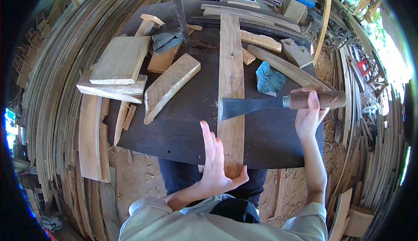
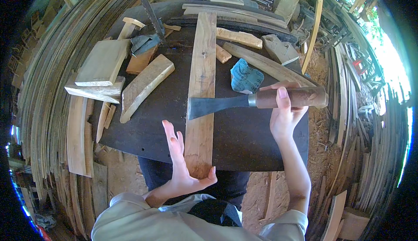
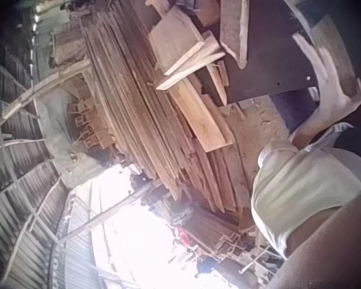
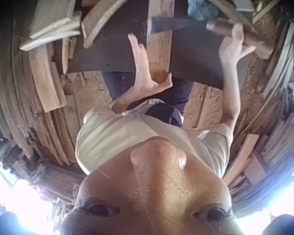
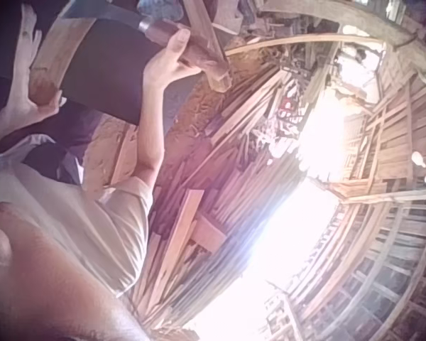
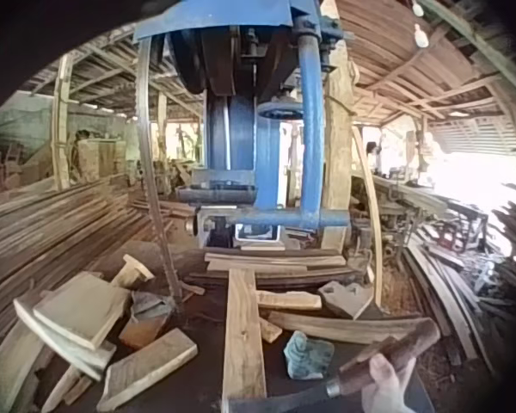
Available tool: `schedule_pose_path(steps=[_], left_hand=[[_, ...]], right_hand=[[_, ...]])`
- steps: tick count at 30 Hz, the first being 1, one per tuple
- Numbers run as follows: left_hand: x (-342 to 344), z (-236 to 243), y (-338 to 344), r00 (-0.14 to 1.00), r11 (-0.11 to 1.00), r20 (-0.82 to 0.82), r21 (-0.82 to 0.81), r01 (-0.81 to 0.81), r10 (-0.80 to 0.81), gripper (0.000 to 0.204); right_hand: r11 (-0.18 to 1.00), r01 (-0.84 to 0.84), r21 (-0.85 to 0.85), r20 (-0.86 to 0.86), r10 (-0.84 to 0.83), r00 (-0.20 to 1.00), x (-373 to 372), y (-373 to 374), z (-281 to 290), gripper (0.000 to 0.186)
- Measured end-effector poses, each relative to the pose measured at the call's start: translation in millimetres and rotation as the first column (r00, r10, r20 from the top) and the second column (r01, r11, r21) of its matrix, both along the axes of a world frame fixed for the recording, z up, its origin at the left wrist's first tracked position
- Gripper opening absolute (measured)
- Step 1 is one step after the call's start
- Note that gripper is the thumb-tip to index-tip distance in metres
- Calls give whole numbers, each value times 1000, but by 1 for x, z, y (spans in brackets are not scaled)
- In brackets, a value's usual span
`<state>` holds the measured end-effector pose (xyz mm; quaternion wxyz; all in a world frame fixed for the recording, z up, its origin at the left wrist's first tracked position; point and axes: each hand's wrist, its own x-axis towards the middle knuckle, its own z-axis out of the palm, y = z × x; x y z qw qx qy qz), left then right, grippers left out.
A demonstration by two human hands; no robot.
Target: The person uses a chisel to shape a long wooden plank on a workbench. They hold the plank with their left hand and strike the chisel with their right hand to remove wood shavings. The person occasionally pauses to inspect the surface and then resumes chiseling.
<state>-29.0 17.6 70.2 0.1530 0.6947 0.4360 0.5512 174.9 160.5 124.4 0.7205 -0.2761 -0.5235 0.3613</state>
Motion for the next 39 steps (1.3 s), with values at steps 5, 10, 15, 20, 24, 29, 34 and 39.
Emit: schedule_pose_path(steps=[5, 10, 15, 20, 24, 29, 34, 39], left_hand=[[1, 1, -1, 1000, 1000, 16, 5, -24, 24, 110], [-2, 4, -2, 999, 998, 4, -61, 36, -35, 122], [0, 4, -3, 1000, 999, 3, -26, -30, 30, 112], [0, 3, -2, 999, 999, -7, -17, -33, 32, 111], [0, 3, -2, 1000, 1000, 0, -11, -26, 26, 110], [2, 2, -1, 999, 999, 17, 9, -40, 40, 109], [0, 2, -1, 1000, 1000, 12, 6, -21, 21, 110], [0, 2, 0, 1000, 1000, 6, 3, -22, 22, 110]], right_hand=[[994, 94, -47, 8, -94, 996, 15, 3, 7, 18], [998, 60, -35, 10, -60, 998, 6, 0, 2, 18], [996, 77, -33, 44, -75, 996, 12, 5, 2, 18], [995, 97, -30, -19, -98, 995, 8, 4, 5, 18], [999, 42, -5, 60, -42, 997, 3, 0, 3, 18], [993, 115, -15, 30, -114, 993, 19, 7, 8, 16], [997, 72, 12, 30, -72, 997, 7, 1, 3, 21], [989, 110, 97, 237, -130, 963, 5, 5, -3, 24]])
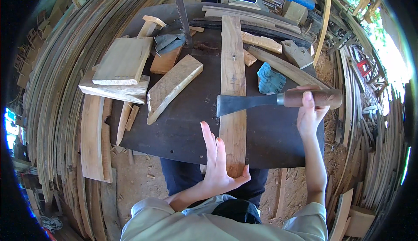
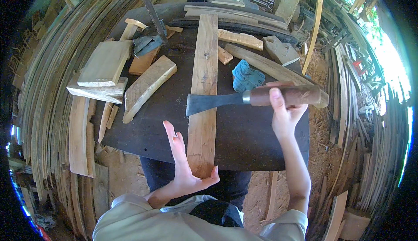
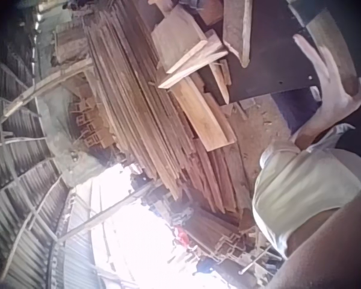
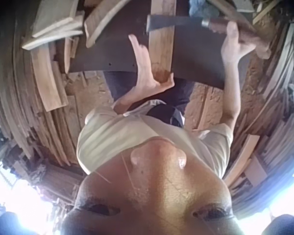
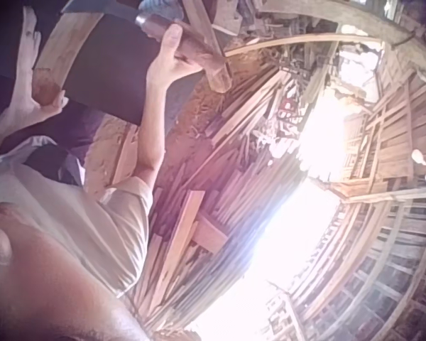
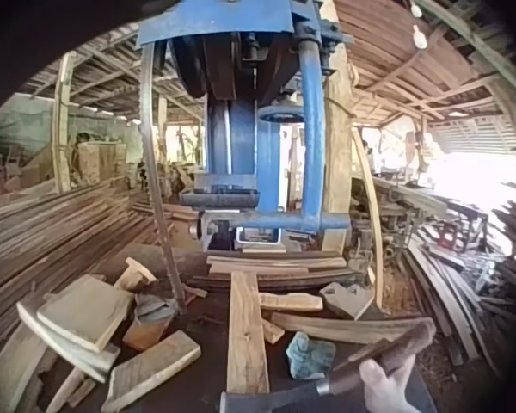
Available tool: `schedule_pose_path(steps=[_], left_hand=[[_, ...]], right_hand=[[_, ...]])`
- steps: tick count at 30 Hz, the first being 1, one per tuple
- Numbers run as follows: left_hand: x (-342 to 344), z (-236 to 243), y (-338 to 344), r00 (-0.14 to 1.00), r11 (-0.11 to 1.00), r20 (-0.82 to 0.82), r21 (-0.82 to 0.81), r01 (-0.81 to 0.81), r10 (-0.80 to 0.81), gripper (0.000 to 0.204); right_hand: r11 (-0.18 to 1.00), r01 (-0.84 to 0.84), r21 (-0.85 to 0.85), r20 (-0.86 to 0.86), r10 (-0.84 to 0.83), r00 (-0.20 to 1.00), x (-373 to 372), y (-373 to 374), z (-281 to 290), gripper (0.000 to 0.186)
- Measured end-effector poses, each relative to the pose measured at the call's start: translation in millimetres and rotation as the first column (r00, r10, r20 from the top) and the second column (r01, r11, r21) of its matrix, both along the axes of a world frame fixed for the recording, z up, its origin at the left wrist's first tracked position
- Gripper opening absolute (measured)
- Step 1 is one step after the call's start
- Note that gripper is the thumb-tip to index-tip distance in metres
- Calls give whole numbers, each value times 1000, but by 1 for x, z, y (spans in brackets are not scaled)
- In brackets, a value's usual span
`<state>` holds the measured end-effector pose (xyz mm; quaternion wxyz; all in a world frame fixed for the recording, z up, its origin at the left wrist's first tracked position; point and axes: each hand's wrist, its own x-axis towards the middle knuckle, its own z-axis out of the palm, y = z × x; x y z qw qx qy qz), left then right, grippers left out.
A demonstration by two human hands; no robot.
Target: The person uses a chisel to shape a long wooden plank on a workbench. They hold the plank with their left hand and strike the chisel with their right hand to remove wood shavings. The person occasionally pauses to inspect the surface and then resumes chiseling.
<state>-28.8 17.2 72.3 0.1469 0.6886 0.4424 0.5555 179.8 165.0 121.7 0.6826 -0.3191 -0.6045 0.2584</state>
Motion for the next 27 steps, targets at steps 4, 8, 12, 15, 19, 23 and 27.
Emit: schedule_pose_path(steps=[4, 8, 12, 15, 19, 23, 27], left_hand=[[-1, 0, 0, 1000, 1000, -1, -2, -9, 9, 110], [-1, 2, 1, 1000, 1000, -5, 6, 12, -12, 109], [-2, 1, 0, 1000, 1000, -19, -3, -1, 1, 108], [-1, 1, -1, 1000, 1000, -18, -3, -8, 8, 108], [-1, 2, -1, 999, 1000, -35, -7, -12, 12, 109], [-1, 6, 0, 999, 1000, -45, -8, -6, 5, 109], [-2, 4, -1, 999, 1000, -39, -19, -11, 10, 109]], right_hand=[[986, -73, -153, -216, 39, 976, 10, -1, 10, 22], [988, -114, -104, -196, 92, 976, 0, -6, 5, 18], [997, -46, -70, -164, 34, 986, -5, -4, 7, 26], [996, 22, -83, -300, -46, 953, 10, 5, 11, 25], [986, -16, -165, -320, -38, 947, 11, 2, 13, 21], [996, 24, -84, -242, -44, 969, 9, 4, -1, 19], [994, 2, -107, -296, -33, 955, 11, 5, 10, 23]])
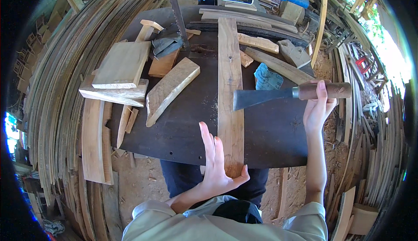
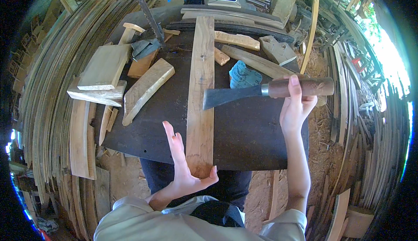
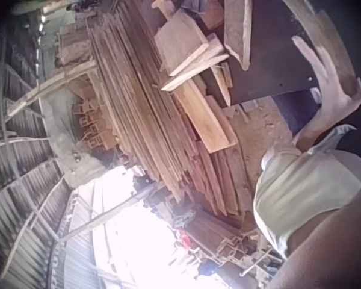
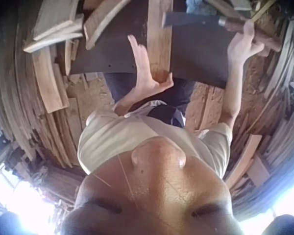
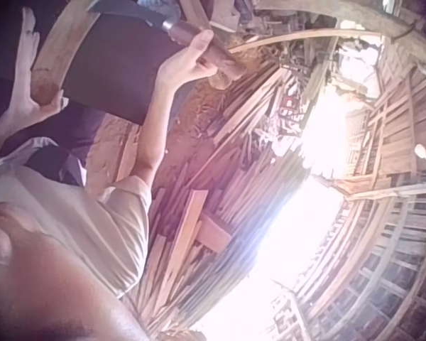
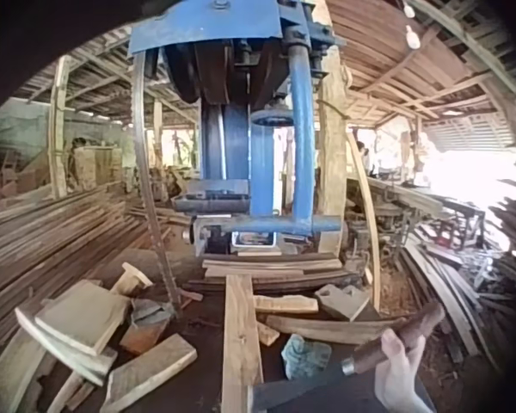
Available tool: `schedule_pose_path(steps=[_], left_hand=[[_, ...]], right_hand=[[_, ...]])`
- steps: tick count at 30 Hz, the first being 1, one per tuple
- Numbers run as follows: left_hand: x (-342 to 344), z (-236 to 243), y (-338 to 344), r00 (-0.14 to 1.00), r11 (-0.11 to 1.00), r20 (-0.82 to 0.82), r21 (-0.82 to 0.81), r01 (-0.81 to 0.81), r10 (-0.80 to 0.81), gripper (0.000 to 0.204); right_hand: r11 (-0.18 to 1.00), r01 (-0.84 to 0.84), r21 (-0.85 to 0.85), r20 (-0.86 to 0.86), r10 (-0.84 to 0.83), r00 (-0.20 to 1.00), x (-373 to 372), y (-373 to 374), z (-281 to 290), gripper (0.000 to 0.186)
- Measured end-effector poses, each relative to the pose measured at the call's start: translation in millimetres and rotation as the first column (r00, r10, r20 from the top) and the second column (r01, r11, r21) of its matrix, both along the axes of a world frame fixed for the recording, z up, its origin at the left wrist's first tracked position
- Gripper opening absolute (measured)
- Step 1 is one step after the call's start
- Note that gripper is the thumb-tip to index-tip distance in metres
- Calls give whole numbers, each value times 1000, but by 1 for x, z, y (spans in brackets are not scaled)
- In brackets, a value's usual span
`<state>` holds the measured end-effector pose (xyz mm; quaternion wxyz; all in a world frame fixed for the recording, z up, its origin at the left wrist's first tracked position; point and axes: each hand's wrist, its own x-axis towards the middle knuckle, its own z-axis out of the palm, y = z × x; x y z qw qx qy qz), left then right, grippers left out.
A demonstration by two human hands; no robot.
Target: The person uses a chisel to shape a long wooden plank on a workbench. They hold the plank with their left hand and strike the chisel with their right hand to remove wood shavings. The person occasionally pauses to inspect the surface and then resumes chiseling.
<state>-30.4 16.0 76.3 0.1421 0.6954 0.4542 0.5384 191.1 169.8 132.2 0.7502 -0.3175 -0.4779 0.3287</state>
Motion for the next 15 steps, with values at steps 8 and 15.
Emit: schedule_pose_path(steps=[8, 15], left_hand=[[1, -1, 0, 999, 1000, 40, -4, 19, -19, 109], [0, 0, 0, 999, 999, 19, -18, 33, -33, 113]], right_hand=[[999, -45, -22, 73, 47, 996, -15, -6, -4, 25], [998, -50, -33, -4, 50, 999, -3, -2, -3, 18]])
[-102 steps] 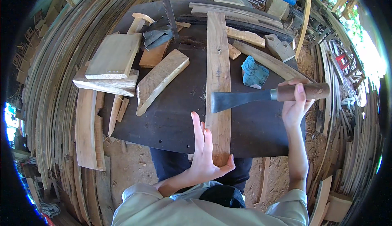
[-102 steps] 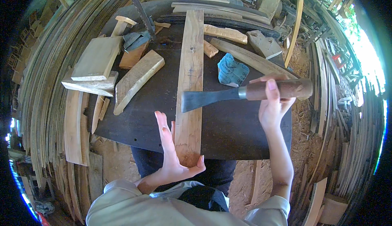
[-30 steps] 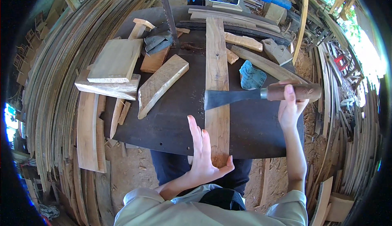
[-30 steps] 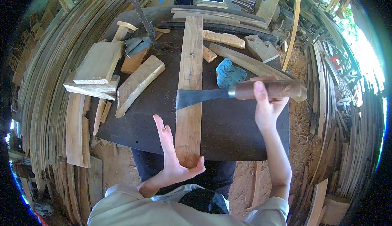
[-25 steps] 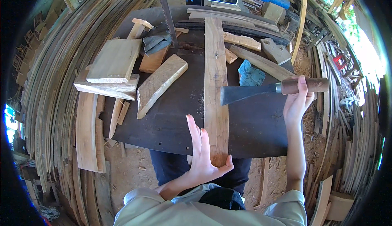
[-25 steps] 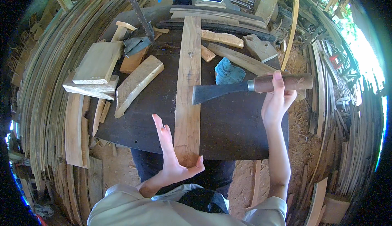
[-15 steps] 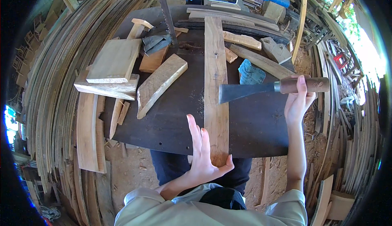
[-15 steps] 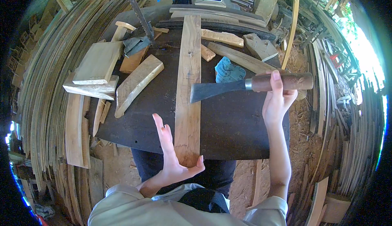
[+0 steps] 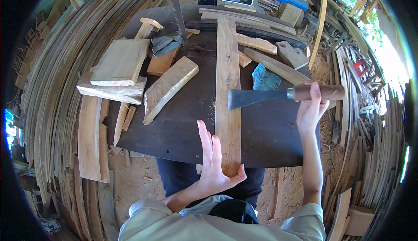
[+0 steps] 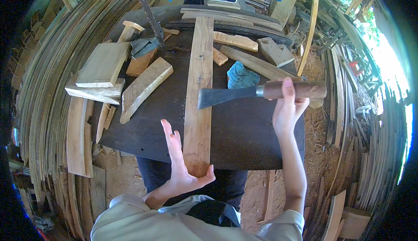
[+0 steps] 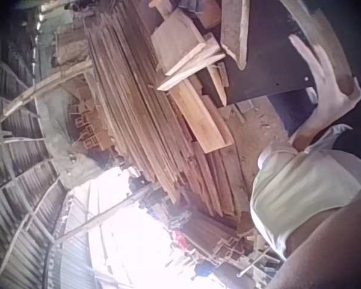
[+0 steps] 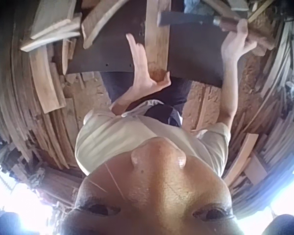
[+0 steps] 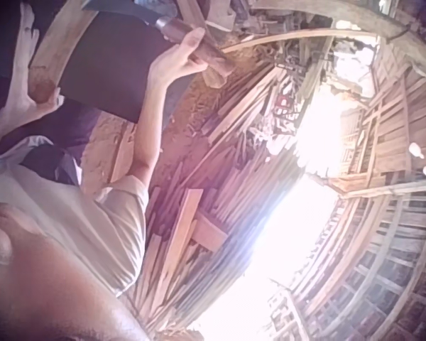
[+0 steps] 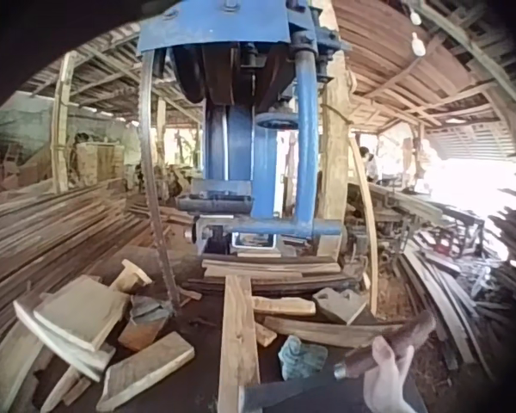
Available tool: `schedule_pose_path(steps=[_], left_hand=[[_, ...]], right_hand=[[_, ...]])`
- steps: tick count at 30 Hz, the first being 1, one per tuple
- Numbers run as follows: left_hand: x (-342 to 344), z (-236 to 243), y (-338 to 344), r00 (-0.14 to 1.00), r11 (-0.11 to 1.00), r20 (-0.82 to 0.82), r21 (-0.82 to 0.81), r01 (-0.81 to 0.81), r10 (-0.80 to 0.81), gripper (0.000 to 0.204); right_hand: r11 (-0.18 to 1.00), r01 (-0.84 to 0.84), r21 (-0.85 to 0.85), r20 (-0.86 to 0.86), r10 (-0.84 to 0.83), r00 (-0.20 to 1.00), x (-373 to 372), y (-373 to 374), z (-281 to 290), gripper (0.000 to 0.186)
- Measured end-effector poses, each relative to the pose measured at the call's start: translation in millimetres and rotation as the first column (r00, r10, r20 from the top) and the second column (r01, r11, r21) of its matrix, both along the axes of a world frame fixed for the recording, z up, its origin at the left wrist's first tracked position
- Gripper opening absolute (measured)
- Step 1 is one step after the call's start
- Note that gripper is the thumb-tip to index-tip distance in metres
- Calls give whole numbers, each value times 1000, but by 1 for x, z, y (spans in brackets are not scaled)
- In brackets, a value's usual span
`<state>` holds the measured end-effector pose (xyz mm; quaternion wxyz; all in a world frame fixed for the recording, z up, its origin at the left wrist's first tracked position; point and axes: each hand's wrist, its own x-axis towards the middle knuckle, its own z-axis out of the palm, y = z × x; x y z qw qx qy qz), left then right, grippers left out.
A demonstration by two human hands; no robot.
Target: The person uses a chisel to shape a long wooden plank on a workbench. They hold the plank with their left hand and strike the chisel with their right hand to remove wood shavings. The person occasionally pauses to inspect the surface and then resumes chiseling.
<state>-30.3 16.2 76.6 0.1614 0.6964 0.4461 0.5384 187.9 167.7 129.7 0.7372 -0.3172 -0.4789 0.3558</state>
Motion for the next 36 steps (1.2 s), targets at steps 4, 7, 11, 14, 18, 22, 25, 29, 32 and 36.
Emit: schedule_pose_path(steps=[4, 7, 11, 14, 18, 22, 25, 29, 32, 36], left_hand=[[-1, 0, 0, 1000, 1000, -10, 3, 7, -7, 113], [0, 2, 1, 999, 999, -18, 41, -27, 28, 109], [0, 5, -1, 999, 999, -26, 39, -33, 34, 110], [0, 6, -1, 999, 998, -33, 51, -26, 28, 110], [-2, 2, 0, 997, 998, -59, 40, -39, 41, 119], [0, 1, -2, 999, 999, -40, 39, -34, 36, 117], [1, 1, -3, 998, 998, -34, 37, -44, 45, 116], [1, 2, -4, 1000, 999, -12, 44, -23, 24, 114], [2, 2, -6, 1000, 999, -4, 42, -29, 29, 113], [2, -2, -7, 999, 998, 10, 58, -35, 35, 115]], right_hand=[[995, -96, 19, 77, 94, 993, -10, -3, -3, 18], [993, -112, -31, 101, 114, 988, -5, 1, -4, 18], [985, -170, -34, 70, 172, 983, 0, 9, -9, 19], [987, -152, -58, -69, 148, 987, -11, 9, -2, 19], [981, -194, -2, -55, 194, 979, -7, 18, -10, 20], [981, -193, 38, -17, 193, 981, -3, 22, -13, 19], [975, -213, 59, 28, 212, 977, 4, 31, -22, 19], [982, -171, 77, 117, 161, 980, 4, 24, -14, 20], [986, -124, 115, 171, 103, 980, 3, 0, -4, 19], [988, -56, 147, 197, 27, 980, 2, -37, -8, 19]])
